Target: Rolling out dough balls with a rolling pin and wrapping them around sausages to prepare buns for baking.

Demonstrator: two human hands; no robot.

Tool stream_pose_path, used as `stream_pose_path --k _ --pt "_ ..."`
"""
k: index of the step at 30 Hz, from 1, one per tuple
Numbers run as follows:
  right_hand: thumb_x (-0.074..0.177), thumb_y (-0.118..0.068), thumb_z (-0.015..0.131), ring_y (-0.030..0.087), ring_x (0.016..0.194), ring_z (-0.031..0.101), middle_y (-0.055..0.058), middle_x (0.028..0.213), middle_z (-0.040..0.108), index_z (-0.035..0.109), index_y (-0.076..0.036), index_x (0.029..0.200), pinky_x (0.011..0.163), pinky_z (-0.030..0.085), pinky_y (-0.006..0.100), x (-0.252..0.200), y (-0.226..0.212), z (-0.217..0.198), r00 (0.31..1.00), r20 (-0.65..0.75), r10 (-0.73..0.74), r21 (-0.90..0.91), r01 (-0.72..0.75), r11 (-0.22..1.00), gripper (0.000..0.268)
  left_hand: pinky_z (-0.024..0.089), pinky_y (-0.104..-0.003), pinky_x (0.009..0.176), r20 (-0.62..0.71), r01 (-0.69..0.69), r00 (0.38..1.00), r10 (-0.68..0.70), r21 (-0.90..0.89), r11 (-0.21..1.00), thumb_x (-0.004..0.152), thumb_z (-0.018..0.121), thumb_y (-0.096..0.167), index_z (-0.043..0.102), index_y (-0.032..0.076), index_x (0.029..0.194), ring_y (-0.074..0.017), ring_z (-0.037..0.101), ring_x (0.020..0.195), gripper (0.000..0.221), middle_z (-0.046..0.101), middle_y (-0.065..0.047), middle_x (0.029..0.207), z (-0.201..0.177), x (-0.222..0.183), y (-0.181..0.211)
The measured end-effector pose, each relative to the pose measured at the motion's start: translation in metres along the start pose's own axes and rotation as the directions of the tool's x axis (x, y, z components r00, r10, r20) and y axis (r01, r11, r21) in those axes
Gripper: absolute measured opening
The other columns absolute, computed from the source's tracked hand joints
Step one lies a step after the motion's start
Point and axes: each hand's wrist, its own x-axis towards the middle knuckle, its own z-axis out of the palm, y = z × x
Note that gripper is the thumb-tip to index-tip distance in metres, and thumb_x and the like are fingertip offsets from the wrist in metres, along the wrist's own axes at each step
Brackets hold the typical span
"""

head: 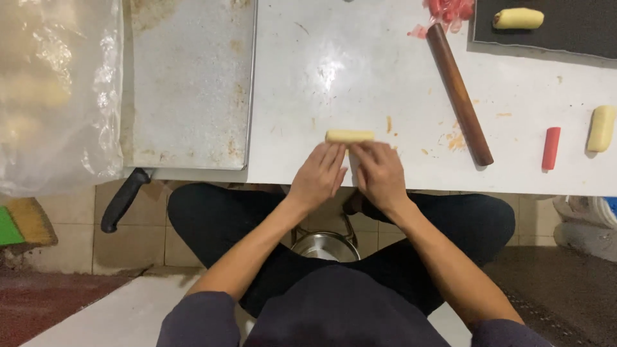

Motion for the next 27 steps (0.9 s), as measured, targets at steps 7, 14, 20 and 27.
stream_pose_path --k 7,14,20,27 --pt "0.089 -0.011 0.054 0.033 0.110 0.050 0.015 0.124 0.053 0.057 -0.007 0.126 0.089 0.042 0.042 0.001 -0.013 -0.018 0.999 0.043 0.000 0.018 -0.001 1.000 0.037 0.044 -0.042 0.101 -0.002 0.032 0.999 -0.032 -0.021 0.999 0.099 0.046 0.021 0.055 -0.004 0.125 -0.0340 0.055 0.112 0.038 0.054 -0.021 0.118 -0.022 -0.001 0.007" --pt "0.094 -0.027 0.054 0.027 0.116 0.060 0.007 0.116 0.068 0.067 -0.013 0.119 0.107 0.036 0.049 -0.056 -0.027 -0.030 0.996 0.059 -0.074 0.098 0.068 0.993 0.031 0.049 -0.044 0.093 0.050 0.040 0.998 -0.035 -0.110 0.993 0.094 0.056 0.020 0.063 0.000 0.118 -0.0305 0.061 0.099 0.032 0.061 -0.016 0.104 -0.030 -0.047 0.014" --pt "0.093 -0.021 0.061 0.039 0.131 0.042 0.024 0.142 0.044 0.041 0.002 0.142 0.105 0.031 0.051 -0.015 -0.003 -0.005 0.997 0.075 -0.001 0.140 -0.010 0.990 0.058 0.028 -0.050 0.110 0.147 0.023 0.989 -0.014 -0.061 0.998 0.098 0.049 0.023 0.044 -0.002 0.140 -0.0359 0.040 0.135 0.049 0.038 -0.023 0.147 -0.026 -0.010 0.011" --pt "0.094 -0.042 0.053 0.030 0.090 0.060 0.009 0.101 0.059 0.058 -0.010 0.118 0.077 0.048 0.044 -0.014 0.006 0.043 1.000 0.017 -0.026 0.176 0.023 0.984 0.040 0.043 -0.056 0.092 -0.108 -0.002 0.994 -0.013 -0.143 0.990 0.088 0.060 0.002 0.058 0.001 0.099 -0.0437 0.057 0.108 0.011 0.061 -0.021 0.117 -0.039 -0.011 -0.033"
